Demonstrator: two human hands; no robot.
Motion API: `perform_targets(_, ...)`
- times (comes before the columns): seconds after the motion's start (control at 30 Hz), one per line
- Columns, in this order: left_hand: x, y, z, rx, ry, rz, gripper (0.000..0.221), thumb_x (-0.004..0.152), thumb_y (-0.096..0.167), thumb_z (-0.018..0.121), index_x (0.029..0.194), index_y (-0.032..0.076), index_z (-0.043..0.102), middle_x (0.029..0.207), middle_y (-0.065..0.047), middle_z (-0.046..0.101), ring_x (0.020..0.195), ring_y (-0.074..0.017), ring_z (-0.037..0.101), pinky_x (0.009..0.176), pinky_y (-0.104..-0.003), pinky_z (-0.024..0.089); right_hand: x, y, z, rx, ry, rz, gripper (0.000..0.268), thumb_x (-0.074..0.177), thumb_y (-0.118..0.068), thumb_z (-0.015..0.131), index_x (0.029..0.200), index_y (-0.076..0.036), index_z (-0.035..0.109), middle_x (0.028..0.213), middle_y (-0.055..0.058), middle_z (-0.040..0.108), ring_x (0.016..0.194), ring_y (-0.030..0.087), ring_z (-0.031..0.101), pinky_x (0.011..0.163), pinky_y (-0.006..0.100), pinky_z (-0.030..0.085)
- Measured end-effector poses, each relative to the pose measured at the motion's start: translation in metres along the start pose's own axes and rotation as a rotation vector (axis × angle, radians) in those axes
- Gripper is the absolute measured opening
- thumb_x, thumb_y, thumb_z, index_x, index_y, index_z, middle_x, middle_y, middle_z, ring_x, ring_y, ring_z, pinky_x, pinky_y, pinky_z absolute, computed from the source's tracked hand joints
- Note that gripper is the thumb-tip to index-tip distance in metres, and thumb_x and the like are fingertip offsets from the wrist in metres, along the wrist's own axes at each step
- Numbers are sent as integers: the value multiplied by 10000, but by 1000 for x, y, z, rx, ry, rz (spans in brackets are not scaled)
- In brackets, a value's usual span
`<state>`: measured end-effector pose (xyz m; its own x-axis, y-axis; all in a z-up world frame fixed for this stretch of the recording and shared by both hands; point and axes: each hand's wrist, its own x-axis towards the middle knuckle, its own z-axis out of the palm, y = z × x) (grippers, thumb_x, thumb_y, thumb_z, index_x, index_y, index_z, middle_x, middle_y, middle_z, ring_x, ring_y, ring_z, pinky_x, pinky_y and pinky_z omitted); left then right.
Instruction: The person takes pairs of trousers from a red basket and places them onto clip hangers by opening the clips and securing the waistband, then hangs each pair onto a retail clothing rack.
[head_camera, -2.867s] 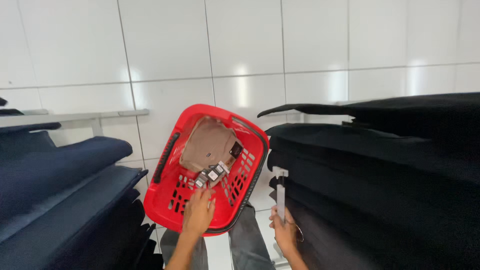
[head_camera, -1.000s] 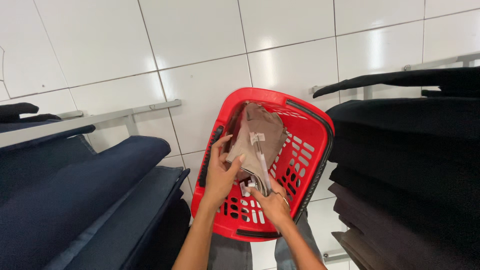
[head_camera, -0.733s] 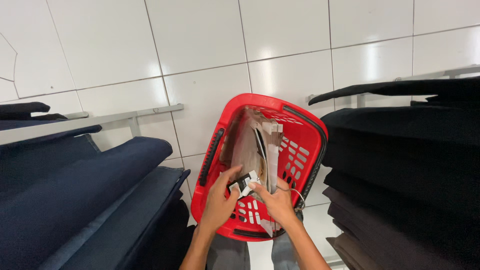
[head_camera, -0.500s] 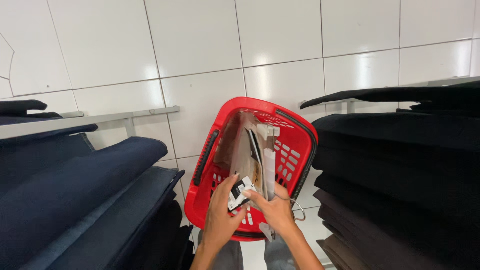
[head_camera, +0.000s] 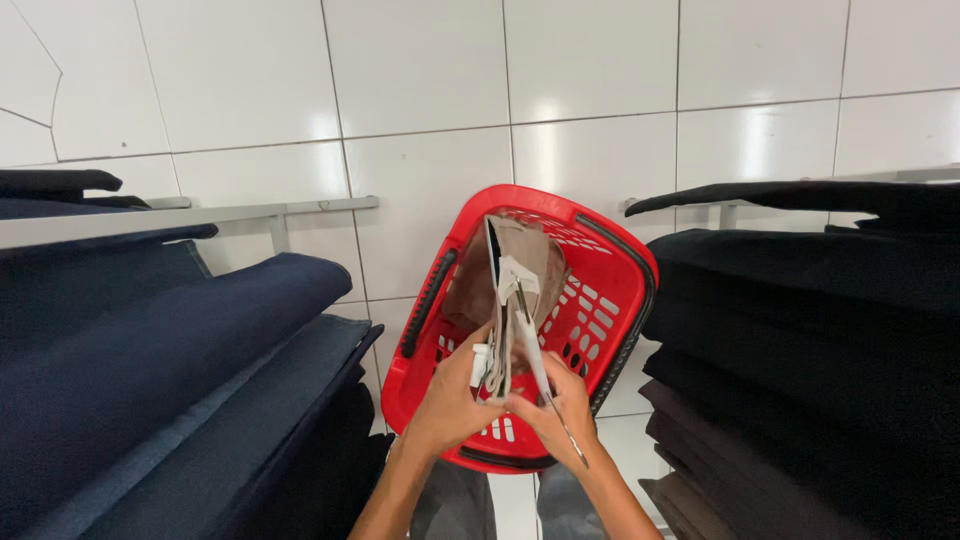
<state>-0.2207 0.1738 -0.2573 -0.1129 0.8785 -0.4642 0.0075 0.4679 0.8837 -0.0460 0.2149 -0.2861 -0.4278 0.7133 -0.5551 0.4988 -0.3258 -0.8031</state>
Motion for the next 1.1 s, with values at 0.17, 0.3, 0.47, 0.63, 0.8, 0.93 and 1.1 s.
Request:
perform_targets(0.17, 2, -4, -1, -140, 26, -73, 495, 769, 83, 721, 1254, 112, 627, 1254, -6, 712, 1086, -96, 685, 934, -254, 524, 4, -7, 3, -10, 42, -34, 164, 885, -220, 670, 992, -104, 623, 705, -4, 515, 653, 117, 451, 622, 284, 363)
perform_targets(0.3, 7, -23, 9, -193, 151, -106, 480, 907, 255, 672, 1350, 80, 609, 1041, 2, 751, 912, -91, 648, 849, -265, 541, 11, -7, 1, 133, 86, 279, 311, 961, -304, 608, 1142, -116, 777, 654, 4, 661, 617, 88, 578, 550, 257, 437)
perform_targets(0.47, 22, -34, 39, -409, 519, -285, 567, 840, 328, 699, 1342, 79, 616, 1232, -82, 737, 1140, -173, 674, 1001, -301, 523, 24, -18, -2, 249, 279, 529, 302, 953, -342, 622, 1096, -98, 729, 741, 19, 529, 649, 112, 485, 473, 289, 444)
perform_targets(0.63, 19, -54, 28, -965, 928, -543, 623, 816, 226, 691, 1408, 85, 554, 1365, -120, 641, 1309, -253, 583, 1178, -421, 423, 38, -8, -20, 395, 572, 492, 535, 887, -370, 636, 1312, -46, 650, 1204, 126, 740, 1132, 199, 669, 954, 334, 534)
perform_targets(0.8, -18, -102, -16, -390, 964, -206, 313, 915, 247, 706, 1196, 149, 608, 1151, -47, 646, 1053, -153, 583, 948, -262, 453, 40, 26, -77, 6, 767, 334, 427, 947, -457, 624, 1194, -119, 711, 1143, 50, 720, 1088, 137, 631, 958, 298, 477)
perform_targets(0.93, -16, -82, -79, -303, 705, -131, 291, 924, 101, 692, 1192, 138, 583, 1112, -42, 627, 984, -124, 593, 859, -243, 505, 61, -28, -126, -211, 531, 356, 596, 910, -582, 487, 1273, -144, 666, 1182, 87, 694, 1173, 236, 621, 992, 397, 466)
perform_targets(1.1, 49, -39, -142, -135, 379, -446, 585, 721, 178, 875, 1252, 77, 650, 1148, -109, 635, 1017, -244, 585, 893, -437, 530, 124, -58, -151, -493, 441, 201, 456, 1034, -464, 623, 1322, -116, 679, 1175, 192, 704, 1184, 417, 615, 952, 547, 478)
